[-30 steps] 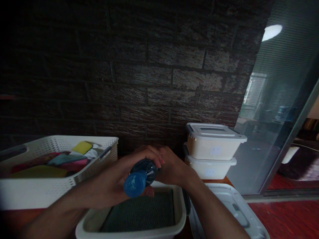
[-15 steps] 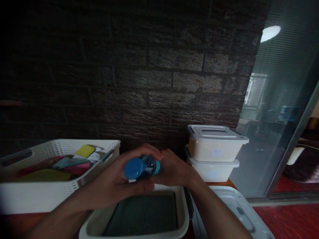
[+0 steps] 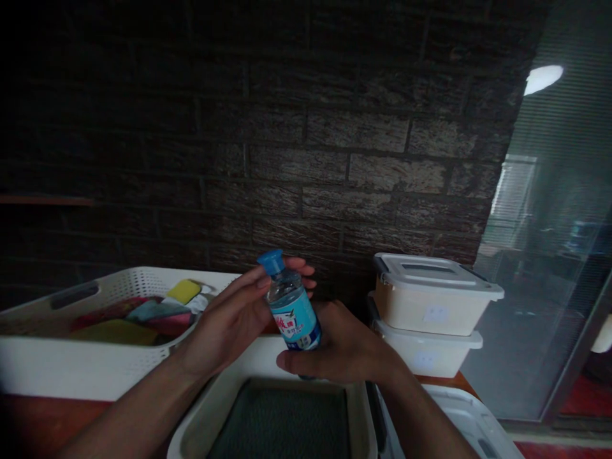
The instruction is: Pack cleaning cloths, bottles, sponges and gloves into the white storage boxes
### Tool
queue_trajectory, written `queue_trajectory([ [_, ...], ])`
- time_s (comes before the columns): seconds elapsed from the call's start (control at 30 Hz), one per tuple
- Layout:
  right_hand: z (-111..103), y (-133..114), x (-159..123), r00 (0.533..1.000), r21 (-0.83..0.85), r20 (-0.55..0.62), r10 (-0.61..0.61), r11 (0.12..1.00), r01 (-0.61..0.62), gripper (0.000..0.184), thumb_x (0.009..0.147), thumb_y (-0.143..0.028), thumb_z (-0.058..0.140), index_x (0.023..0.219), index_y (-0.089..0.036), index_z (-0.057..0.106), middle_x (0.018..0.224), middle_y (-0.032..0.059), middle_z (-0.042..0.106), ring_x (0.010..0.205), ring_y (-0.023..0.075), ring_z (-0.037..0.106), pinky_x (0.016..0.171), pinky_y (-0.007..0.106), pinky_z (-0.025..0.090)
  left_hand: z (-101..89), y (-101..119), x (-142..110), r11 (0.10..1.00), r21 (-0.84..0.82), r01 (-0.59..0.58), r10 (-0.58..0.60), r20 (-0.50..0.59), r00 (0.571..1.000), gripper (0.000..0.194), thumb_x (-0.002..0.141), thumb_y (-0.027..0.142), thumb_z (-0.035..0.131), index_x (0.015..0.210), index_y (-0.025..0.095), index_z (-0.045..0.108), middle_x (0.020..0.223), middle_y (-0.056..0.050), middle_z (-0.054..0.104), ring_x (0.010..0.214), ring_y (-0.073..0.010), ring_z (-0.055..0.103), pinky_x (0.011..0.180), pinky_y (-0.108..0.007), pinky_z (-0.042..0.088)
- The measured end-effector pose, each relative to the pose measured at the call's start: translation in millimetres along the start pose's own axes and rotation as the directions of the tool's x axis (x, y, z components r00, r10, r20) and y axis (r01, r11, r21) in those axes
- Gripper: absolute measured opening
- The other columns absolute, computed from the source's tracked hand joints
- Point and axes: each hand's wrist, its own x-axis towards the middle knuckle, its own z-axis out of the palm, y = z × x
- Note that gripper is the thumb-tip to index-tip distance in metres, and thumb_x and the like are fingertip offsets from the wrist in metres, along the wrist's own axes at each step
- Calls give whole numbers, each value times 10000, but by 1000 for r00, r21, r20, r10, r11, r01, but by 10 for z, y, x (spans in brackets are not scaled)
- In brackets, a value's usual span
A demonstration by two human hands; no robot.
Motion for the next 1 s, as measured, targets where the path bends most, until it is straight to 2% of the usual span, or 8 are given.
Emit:
queue_trajectory([
  [0.13,1,-11,-20,999,-69,-51,15,997,-19,272,816,-360,789,977,-157,706,855,4,708,725,142,588,628,231,443,9,-14,9,1000,26,-5,6,-39,999,354,999,358,601,1295,192,700,1342,-120,704,1272,-308,640,1131,-471,448],
  [0.27,-4,17,-3,981,-299,-191,-37,954,-22,296,846,-399,737,1026,-171,682,843,18,724,697,170,637,623,258,436,-47,-78,64,979,173,-105,134,-164,977,375,991,398,635,1307,204,694,1351,-107,703,1310,-279,613,1160,-427,414],
  [0.43,15,106,65,924,-601,-383,-9,762,-242,349,853,-461,697,1084,-204,652,850,71,759,732,270,721,598,299,388,-119,-107,129,945,271,-182,241,-208,948,394,943,389,712,1288,205,662,1299,-115,726,1246,-266,652,1090,-410,478],
  [0.57,19,150,109,888,-685,-460,8,633,-360,334,869,-467,670,1064,-200,625,886,98,770,745,304,737,585,311,372,-89,-64,109,910,361,-202,275,-164,947,408,947,352,710,1317,202,625,1306,-117,723,1196,-247,677,1035,-373,520],
  [0.67,-19,197,117,873,-680,-487,-16,634,-368,336,862,-432,672,1072,-179,600,957,114,766,799,315,737,610,324,402,-23,-22,56,883,413,-222,274,-70,959,355,947,304,714,1283,214,641,1327,-103,715,1206,-233,677,1023,-345,536],
  [0.8,-103,290,112,842,-643,-530,-99,694,-323,329,819,-360,700,1072,-183,586,972,99,739,851,312,709,635,328,417,50,10,-23,850,445,-281,282,67,957,283,919,217,746,1196,219,684,1299,-76,727,1303,-222,625,1119,-344,481],
  [0.9,-170,332,109,823,-588,-548,-149,769,-252,290,774,-279,718,1025,-191,604,969,86,720,874,293,695,660,322,434,43,4,-56,825,467,-318,276,157,948,314,866,167,794,1165,223,718,1288,-78,729,1313,-241,618,1149,-374,463],
  [1.0,-211,331,105,832,-537,-528,-169,826,-172,315,729,-229,742,1022,-190,633,985,78,720,875,269,698,706,317,460,-1,-3,-44,803,470,-367,295,221,930,399,797,108,841,1159,238,736,1290,-75,722,1289,-249,631,1137,-384,482],
])
